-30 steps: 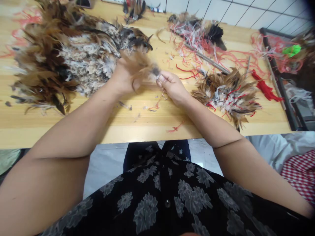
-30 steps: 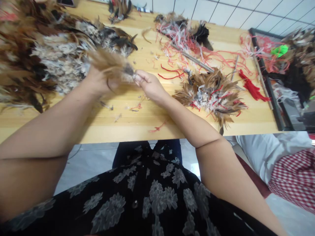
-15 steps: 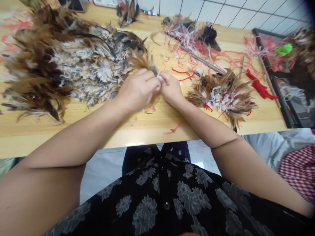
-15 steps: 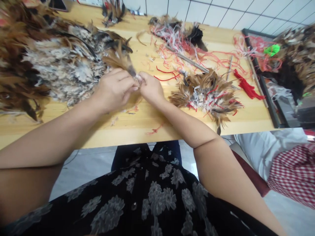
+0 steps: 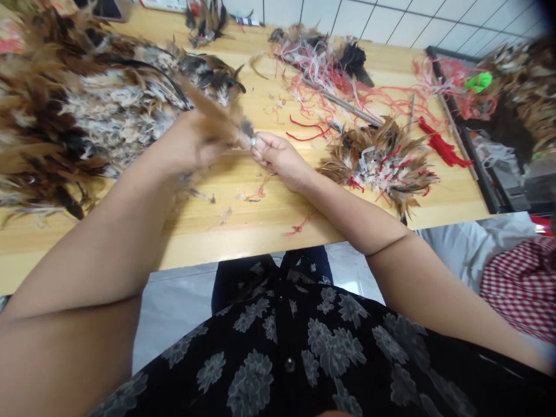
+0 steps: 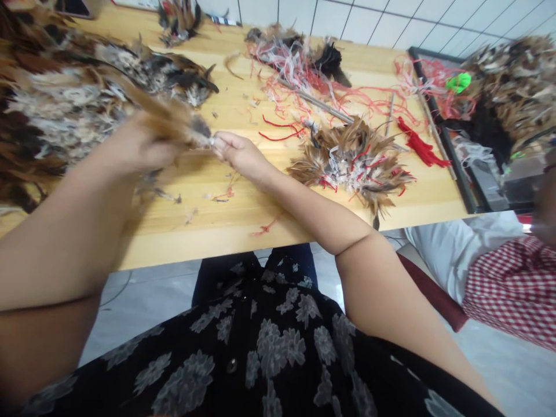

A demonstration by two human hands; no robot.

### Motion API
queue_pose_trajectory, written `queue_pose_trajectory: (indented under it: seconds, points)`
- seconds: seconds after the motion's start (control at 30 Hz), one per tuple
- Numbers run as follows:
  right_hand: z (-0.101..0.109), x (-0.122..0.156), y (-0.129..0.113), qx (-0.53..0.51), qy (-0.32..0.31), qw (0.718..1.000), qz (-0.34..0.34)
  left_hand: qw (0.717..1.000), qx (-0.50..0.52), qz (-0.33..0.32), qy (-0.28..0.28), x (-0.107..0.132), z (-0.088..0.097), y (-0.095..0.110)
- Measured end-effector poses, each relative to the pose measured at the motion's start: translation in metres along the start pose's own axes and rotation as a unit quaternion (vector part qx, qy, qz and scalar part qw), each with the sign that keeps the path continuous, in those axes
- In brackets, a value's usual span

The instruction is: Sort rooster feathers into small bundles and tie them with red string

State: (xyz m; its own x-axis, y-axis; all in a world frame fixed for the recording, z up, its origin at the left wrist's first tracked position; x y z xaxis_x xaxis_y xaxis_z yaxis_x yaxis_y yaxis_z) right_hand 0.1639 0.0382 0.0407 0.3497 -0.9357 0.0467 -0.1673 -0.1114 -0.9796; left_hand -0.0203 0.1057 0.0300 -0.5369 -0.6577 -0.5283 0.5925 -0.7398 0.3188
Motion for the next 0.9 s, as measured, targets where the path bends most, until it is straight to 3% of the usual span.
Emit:
queue_pose_trajectory:
  seconds: [0.07,0.13,0.33,0.47,0.57,0.67,0.9]
  points:
    - [0.001,0.003,0.004,-0.119,0.027,0.991,-0.055,0.999,0.007,0.019,-0.049,0.002,-0.013,-0.004]
    - [0.001,0.007,0.005,-0.203,0.048,0.972,-0.106,0.998,0.001,0.034,-0.058,0.003,-0.019,-0.002]
    - [-0.003,0.01,0.001,-0.327,0.072,0.93,-0.15,0.997,-0.07,-0.019,0.02,0.0,-0.001,0.04]
    - [-0.001,0.01,0.005,-0.345,0.081,0.921,-0.162,0.991,-0.11,-0.049,0.063,-0.004,0.017,0.074]
    - [-0.001,0.008,0.008,-0.347,0.074,0.92,-0.164,0.99,-0.083,-0.049,0.103,-0.005,0.026,0.088]
    - [-0.001,0.007,0.011,-0.349,0.08,0.919,-0.164,0.991,-0.011,-0.071,0.114,-0.006,0.024,0.09]
    - [-0.011,0.015,0.011,-0.376,0.097,0.897,-0.209,0.996,0.092,-0.002,0.008,-0.005,-0.002,0.06]
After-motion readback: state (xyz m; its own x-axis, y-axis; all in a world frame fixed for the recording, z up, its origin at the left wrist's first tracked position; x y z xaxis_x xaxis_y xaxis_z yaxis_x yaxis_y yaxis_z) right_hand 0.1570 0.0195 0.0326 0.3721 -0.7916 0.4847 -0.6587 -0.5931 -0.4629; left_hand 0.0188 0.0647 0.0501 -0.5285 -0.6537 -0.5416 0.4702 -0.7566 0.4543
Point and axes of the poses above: each hand's wrist, its own x-axis away from the middle knuckle, its own z-axis out of the back of the hand, y = z × x, the point moved 8 cm from there along -x, towards the middle knuckle, and after that the axes turned 15 degrees about -x, right-handed, at the moved point
